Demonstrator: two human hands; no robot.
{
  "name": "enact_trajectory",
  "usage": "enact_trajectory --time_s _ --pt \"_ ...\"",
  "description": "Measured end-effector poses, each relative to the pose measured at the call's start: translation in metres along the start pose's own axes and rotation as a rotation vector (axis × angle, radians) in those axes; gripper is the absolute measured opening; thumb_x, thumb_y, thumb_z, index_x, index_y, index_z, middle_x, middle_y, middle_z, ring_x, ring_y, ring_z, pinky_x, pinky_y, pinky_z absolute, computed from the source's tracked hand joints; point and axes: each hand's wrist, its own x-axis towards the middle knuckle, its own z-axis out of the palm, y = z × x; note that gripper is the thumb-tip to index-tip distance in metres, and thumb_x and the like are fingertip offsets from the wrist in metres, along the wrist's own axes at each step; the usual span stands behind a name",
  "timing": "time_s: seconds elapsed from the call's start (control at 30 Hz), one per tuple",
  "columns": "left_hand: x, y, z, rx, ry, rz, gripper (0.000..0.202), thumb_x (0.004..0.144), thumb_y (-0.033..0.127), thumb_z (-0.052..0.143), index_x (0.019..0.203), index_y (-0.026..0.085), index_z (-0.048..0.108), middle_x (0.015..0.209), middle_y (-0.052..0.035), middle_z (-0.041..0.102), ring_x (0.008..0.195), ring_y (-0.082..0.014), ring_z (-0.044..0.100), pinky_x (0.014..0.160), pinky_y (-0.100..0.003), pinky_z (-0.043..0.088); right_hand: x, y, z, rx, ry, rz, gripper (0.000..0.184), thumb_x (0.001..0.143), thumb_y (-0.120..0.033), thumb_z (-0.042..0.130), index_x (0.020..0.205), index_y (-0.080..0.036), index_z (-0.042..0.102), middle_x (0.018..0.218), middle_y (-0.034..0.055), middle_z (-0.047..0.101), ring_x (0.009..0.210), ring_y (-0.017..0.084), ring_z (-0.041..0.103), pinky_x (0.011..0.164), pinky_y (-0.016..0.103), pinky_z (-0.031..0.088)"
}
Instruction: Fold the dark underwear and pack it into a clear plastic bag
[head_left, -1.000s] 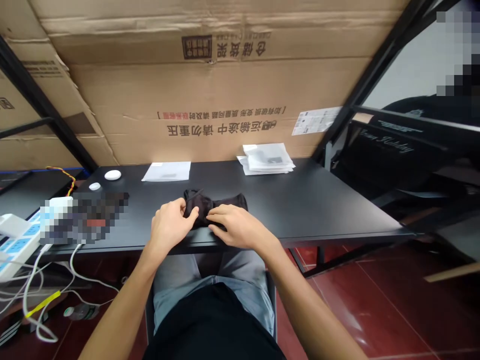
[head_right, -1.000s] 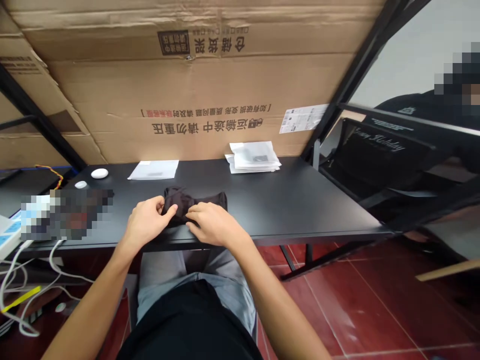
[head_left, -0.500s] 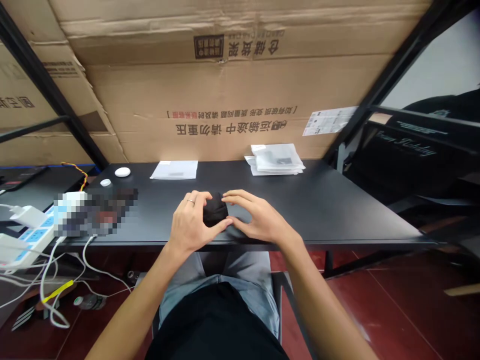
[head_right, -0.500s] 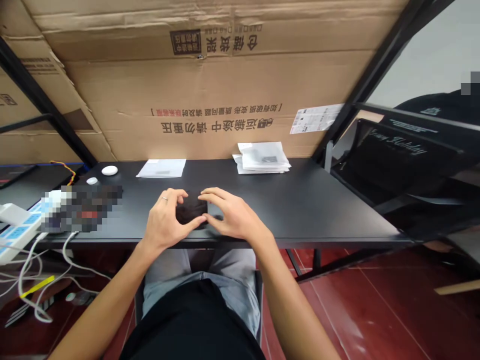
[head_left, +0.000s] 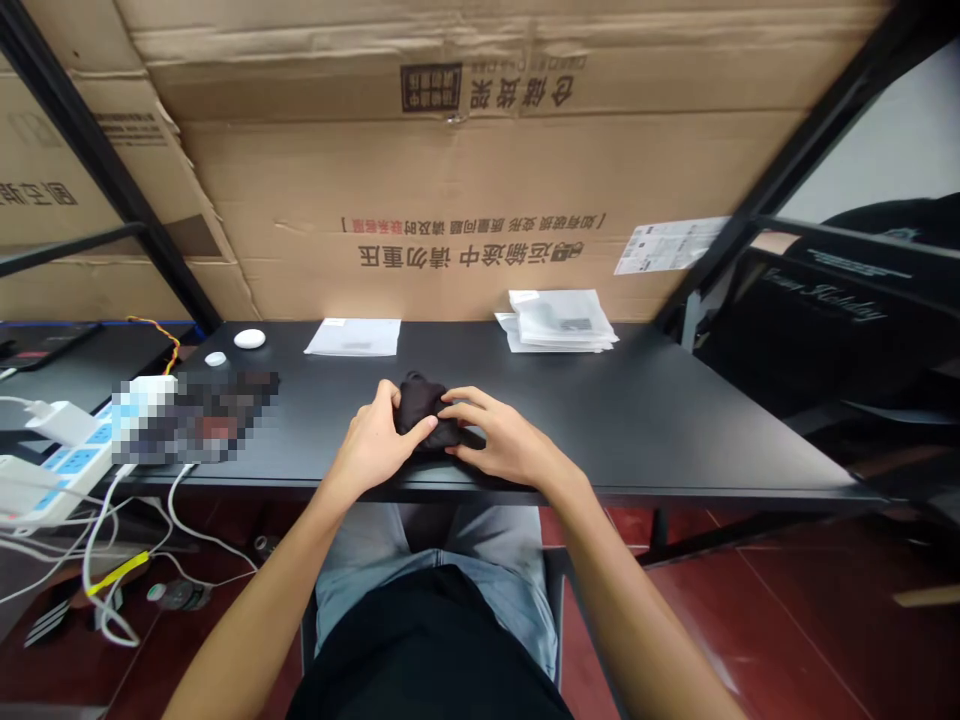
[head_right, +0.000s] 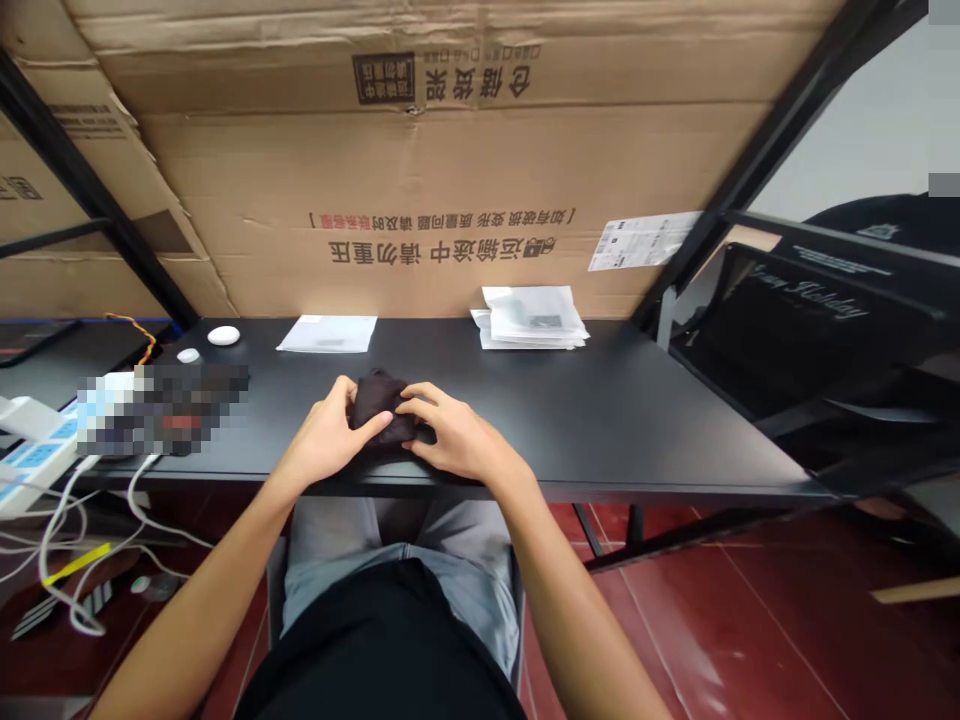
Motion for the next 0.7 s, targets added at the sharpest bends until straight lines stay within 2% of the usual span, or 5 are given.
enact_trajectory --time_s 0.17,0.3,0.47,0.6,0.7 --pt "0.006 -0.012 0.002 -0.561 -0.036 -0.051 0.052 0.091 0.053 0.086 0.112 0.029 0.044 0.105 -0.0003 0.073 0.086 -0.0218 0.077 0.069 -0.035 0.065 0.000 -0.004 0.000 0.033 0.004 -0.131 0.051 0.092 -0.027 0.088 0.140 -0.029 0.075 0.157 0.0132 0.066 0.135 0.032 0.074 0.113 0.050 0.065" --pt "0.003 -0.003 0.002 -0.912 -0.150 -0.180 0.062 0.088 0.053 0.094 0.123 0.028 0.049 0.111 -0.0029 0.077 0.087 -0.0211 0.080 0.064 -0.031 0.068 0.001 -0.014 -0.003 -0.096 0.087 -0.205 0.068 0.086 -0.034 0.098 0.148 -0.031 0.071 0.160 0.0170 0.065 0.148 0.041 0.063 0.122 0.067 0.055" --pt "-0.007 0.015 0.014 -1.081 -0.194 -0.275 0.052 0.091 0.046 0.093 0.127 0.026 0.061 0.114 -0.0053 0.074 0.094 -0.0200 0.081 0.058 -0.022 0.064 0.006 -0.020 -0.001 -0.166 0.142 -0.274 0.061 0.098 -0.014 0.075 0.155 -0.031 0.064 0.168 0.0133 0.065 0.169 0.039 0.045 0.138 0.074 0.034" --pt "-0.002 0.011 0.009 -0.963 -0.331 -0.210 0.052 0.104 0.061 0.072 0.142 0.028 0.058 0.120 -0.0088 0.075 0.086 -0.0222 0.081 0.063 -0.034 0.069 0.001 -0.008 0.000 -0.057 0.137 -0.251 0.065 0.089 -0.005 0.067 0.150 -0.028 0.064 0.154 0.0111 0.076 0.150 0.031 0.069 0.132 0.059 0.050" --pt "0.026 -0.013 -0.016 -0.411 -0.151 -0.002 0.053 0.108 0.055 0.066 0.152 0.027 0.056 0.144 -0.0160 0.070 0.109 -0.0283 0.080 0.088 -0.046 0.070 -0.004 -0.001 -0.005 -0.053 0.178 -0.119 0.069 0.081 -0.001 0.064 0.144 -0.028 0.065 0.157 0.0105 0.075 0.147 0.032 0.071 0.127 0.054 0.056"
